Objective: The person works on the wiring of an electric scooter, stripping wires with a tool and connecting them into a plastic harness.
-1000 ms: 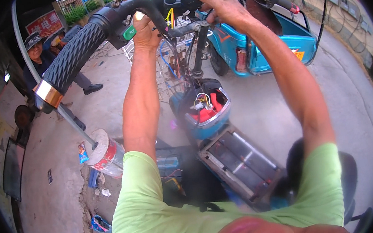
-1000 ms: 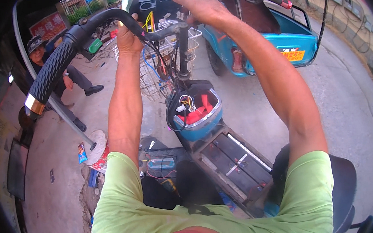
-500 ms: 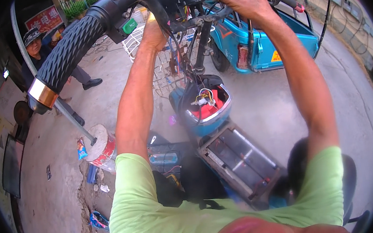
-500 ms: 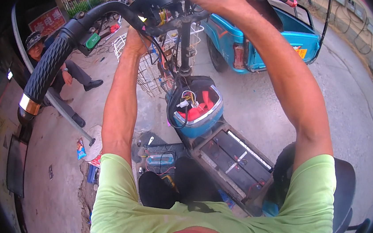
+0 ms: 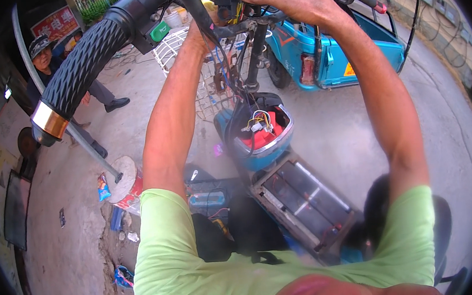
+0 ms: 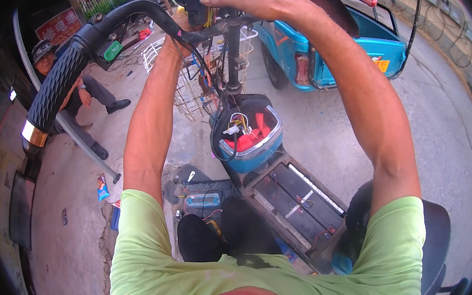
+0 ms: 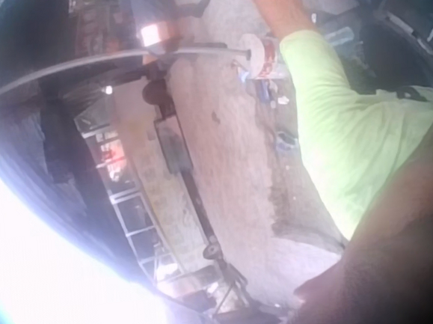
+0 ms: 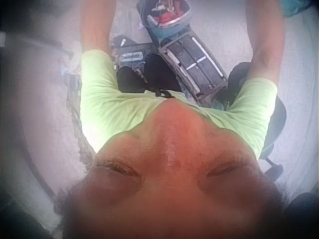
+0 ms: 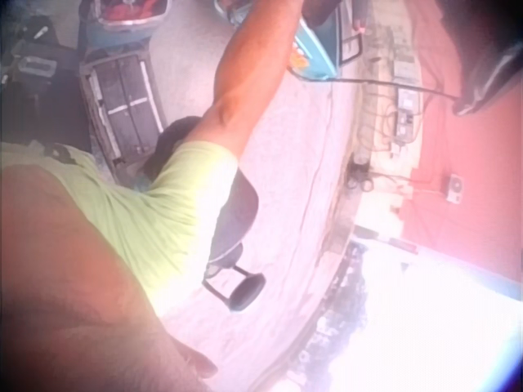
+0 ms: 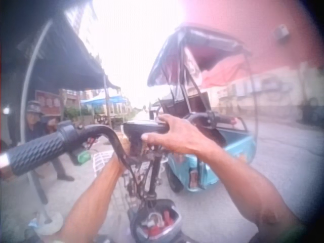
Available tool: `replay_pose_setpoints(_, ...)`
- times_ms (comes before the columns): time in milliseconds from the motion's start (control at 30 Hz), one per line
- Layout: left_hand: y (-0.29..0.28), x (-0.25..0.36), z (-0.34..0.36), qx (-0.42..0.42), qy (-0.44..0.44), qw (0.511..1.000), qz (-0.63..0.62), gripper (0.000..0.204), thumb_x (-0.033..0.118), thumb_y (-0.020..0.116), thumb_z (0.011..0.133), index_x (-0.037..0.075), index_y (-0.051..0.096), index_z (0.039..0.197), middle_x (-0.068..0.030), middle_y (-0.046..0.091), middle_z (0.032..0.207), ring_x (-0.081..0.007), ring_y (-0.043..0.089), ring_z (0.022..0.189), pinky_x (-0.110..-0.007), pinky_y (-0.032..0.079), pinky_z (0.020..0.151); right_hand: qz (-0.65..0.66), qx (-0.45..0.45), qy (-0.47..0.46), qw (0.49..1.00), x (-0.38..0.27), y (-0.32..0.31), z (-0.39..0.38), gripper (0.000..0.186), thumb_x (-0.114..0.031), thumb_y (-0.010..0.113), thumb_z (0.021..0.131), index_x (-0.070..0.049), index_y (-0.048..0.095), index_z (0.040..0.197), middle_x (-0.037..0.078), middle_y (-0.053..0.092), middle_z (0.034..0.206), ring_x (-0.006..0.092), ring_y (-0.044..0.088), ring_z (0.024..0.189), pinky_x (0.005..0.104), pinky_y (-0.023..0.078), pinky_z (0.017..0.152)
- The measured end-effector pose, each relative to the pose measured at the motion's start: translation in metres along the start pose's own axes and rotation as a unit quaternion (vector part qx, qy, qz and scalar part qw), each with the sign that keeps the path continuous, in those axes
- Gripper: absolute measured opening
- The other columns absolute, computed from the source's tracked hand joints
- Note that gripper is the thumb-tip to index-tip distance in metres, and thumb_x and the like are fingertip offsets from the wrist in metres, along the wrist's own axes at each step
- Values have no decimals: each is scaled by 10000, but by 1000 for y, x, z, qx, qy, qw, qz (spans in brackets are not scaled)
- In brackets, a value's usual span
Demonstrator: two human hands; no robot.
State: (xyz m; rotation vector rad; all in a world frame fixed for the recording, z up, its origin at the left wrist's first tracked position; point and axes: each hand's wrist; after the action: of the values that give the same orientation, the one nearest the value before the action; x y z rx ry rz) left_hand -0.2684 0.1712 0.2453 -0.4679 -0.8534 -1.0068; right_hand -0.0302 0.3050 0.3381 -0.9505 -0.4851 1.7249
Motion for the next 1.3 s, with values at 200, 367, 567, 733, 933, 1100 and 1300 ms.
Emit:
replay_pose_setpoints(200,6,-3,-43,115,16,993,4,394,172,697,974,-5,605,1313,-116,707,1113,-216,712,956,-335,607,863,27,-45,61,997,-12,-15,-23,988,-582,692,797,45,432,1515,270,629,1354,373,633,1225,451,483,1090)
replay_pose_setpoints(367,21,-6,-86,309,-5,943,126,248,112,622,1003,0,666,1219,-66,731,984,-143,682,843,-275,508,730,-69,41,11,997,2,9,-4,1012,-595,706,795,39,417,1528,299,605,1374,368,626,1238,478,475,1096)
replay_pose_setpoints(567,25,-21,-115,272,61,942,184,223,99,648,996,-21,714,1172,-30,736,938,-90,646,816,-234,502,729,63,12,60,996,-15,-2,-19,920,-586,715,821,35,501,1465,251,667,1293,301,675,1146,440,505,1044)
replay_pose_setpoints(733,31,-17,-123,246,34,962,113,285,124,668,998,-22,675,1242,-60,741,1082,-127,690,958,-278,560,884,105,8,22,994,-15,-5,-22,798,-567,710,839,12,595,1377,200,718,1191,257,698,1044,405,528,969)
replay_pose_setpoints(933,44,-5,-128,211,-30,953,217,385,111,709,944,-1,644,1307,-70,715,1159,-148,659,952,-295,525,847,159,-3,77,984,-21,9,-21,597,-443,686,914,-4,641,1315,151,742,1136,216,693,1001,367,540,865)
replay_pose_setpoints(1100,45,-10,-132,219,-43,953,206,442,123,724,933,-27,609,1333,-67,725,1069,-112,676,884,-266,540,750,196,26,14,980,0,17,-7,653,-491,673,906,18,634,1313,164,722,1186,235,672,1057,398,510,935)
replay_pose_setpoints(1300,38,-14,-136,167,-113,966,165,452,228,629,1014,-9,563,1393,-101,686,1247,-175,647,1110,-345,517,912,207,26,-13,978,-8,24,-9,691,-522,657,894,21,624,1320,190,708,1199,263,647,1116,427,477,995)
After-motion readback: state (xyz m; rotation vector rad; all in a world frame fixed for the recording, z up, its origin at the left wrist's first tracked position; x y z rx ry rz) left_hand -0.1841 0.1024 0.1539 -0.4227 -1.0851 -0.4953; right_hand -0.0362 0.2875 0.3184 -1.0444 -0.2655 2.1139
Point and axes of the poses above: each hand's wrist, its own z-axis towards the middle knuckle, its own y-axis out of the palm, x = y × z
